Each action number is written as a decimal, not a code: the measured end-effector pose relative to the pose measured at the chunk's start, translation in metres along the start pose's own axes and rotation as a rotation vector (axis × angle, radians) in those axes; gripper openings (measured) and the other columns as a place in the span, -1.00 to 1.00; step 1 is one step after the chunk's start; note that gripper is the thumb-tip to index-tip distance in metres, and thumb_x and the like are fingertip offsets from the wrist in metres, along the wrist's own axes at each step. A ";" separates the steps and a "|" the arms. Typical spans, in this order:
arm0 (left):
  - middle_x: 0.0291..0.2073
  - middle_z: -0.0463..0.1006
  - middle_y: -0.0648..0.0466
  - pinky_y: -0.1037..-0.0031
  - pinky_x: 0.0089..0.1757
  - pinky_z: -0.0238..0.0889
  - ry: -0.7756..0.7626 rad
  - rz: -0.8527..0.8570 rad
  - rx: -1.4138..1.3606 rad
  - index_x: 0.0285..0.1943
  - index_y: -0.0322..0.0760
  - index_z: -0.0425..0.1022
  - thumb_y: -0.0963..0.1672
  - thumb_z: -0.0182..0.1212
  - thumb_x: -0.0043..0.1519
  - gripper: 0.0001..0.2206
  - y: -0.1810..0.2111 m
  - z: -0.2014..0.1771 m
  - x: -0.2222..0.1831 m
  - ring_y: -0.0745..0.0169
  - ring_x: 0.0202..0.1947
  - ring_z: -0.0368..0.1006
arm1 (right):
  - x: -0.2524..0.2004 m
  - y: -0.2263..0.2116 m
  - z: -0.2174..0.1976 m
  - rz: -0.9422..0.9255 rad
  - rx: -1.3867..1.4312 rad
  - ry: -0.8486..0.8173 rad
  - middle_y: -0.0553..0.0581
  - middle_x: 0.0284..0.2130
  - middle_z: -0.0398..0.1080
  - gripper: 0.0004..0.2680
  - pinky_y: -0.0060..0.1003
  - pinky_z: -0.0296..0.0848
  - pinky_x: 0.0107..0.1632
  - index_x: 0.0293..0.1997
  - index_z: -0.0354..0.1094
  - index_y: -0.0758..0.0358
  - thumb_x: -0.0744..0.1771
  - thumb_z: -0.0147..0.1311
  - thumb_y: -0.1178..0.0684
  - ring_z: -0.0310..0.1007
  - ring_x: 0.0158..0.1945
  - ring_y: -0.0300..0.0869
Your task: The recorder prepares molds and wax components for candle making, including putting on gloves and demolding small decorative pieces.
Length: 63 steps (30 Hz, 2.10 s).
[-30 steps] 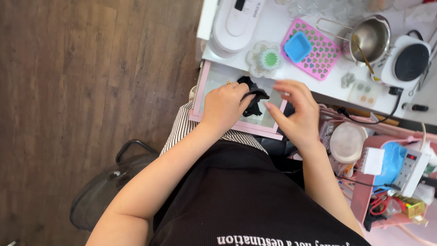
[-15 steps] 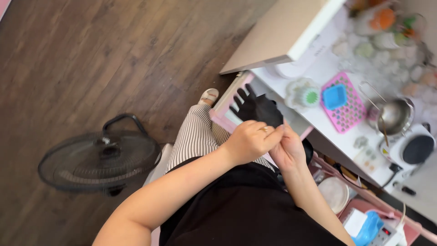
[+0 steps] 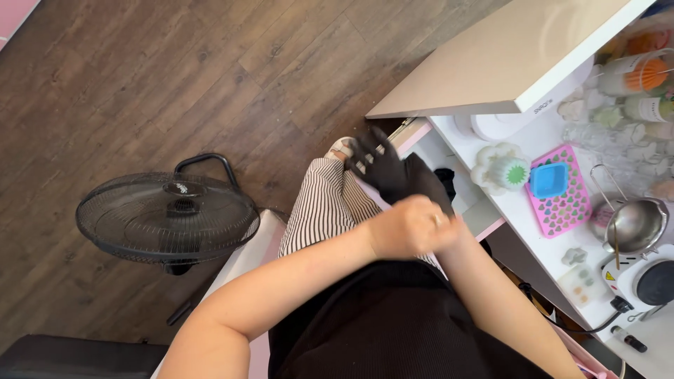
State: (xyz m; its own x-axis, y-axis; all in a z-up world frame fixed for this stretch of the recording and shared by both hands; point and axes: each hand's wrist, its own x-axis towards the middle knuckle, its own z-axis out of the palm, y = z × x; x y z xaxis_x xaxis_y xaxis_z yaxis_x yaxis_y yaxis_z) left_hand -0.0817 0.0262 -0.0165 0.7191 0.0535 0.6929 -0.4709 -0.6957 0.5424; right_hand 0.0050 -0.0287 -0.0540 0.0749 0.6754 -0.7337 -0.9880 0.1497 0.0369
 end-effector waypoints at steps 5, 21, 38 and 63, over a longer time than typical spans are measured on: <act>-0.47 0.38 0.15 0.40 -0.28 0.29 -0.054 0.004 -0.124 -0.03 -0.45 0.51 -0.24 0.25 0.26 -0.85 0.015 0.012 0.001 0.24 -0.33 0.44 | 0.060 -0.015 -0.017 0.344 0.620 -0.003 0.33 0.33 0.18 -0.57 0.08 0.24 0.35 0.31 0.17 0.36 0.35 -0.30 -0.08 0.23 0.37 0.09; -0.07 0.56 0.04 0.29 0.06 0.26 -0.026 -0.522 -0.089 0.07 -0.23 0.57 -0.13 0.30 0.20 -0.74 -0.025 -0.029 0.071 0.03 0.01 0.40 | -0.056 -0.060 0.004 0.529 1.486 -0.089 0.15 -0.01 0.23 -0.81 -0.20 0.30 0.09 0.07 0.23 0.33 0.39 -0.24 0.14 0.26 0.07 -0.12; -0.19 0.49 0.20 0.28 0.02 0.09 -0.287 -0.143 -0.229 -0.26 -0.15 0.44 -0.12 0.34 0.24 -0.87 -0.023 0.013 0.095 0.21 -0.07 0.43 | -0.091 -0.030 -0.166 -0.229 0.308 -0.080 -0.01 -0.22 0.32 -0.85 -0.45 0.36 -0.11 -0.05 0.32 0.28 0.43 -0.24 0.23 0.27 -0.17 -0.34; -0.39 0.48 0.22 0.29 -0.09 0.17 -0.355 -0.207 -0.182 -0.32 -0.18 0.46 -0.07 0.43 0.20 -0.79 -0.045 0.031 0.088 0.16 -0.24 0.43 | -0.140 -0.042 -0.061 -0.822 -1.331 0.375 0.14 -0.14 0.58 -0.70 -0.33 0.53 -0.10 0.20 0.41 0.37 0.35 0.07 0.06 0.51 -0.12 -0.25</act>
State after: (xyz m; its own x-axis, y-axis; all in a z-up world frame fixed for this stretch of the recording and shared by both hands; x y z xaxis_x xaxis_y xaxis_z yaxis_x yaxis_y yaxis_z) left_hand 0.0181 0.0398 0.0053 0.9236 -0.0926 0.3721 -0.3578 -0.5572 0.7494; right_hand 0.0276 -0.1733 0.0062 0.7802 0.4967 -0.3803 -0.1231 -0.4741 -0.8718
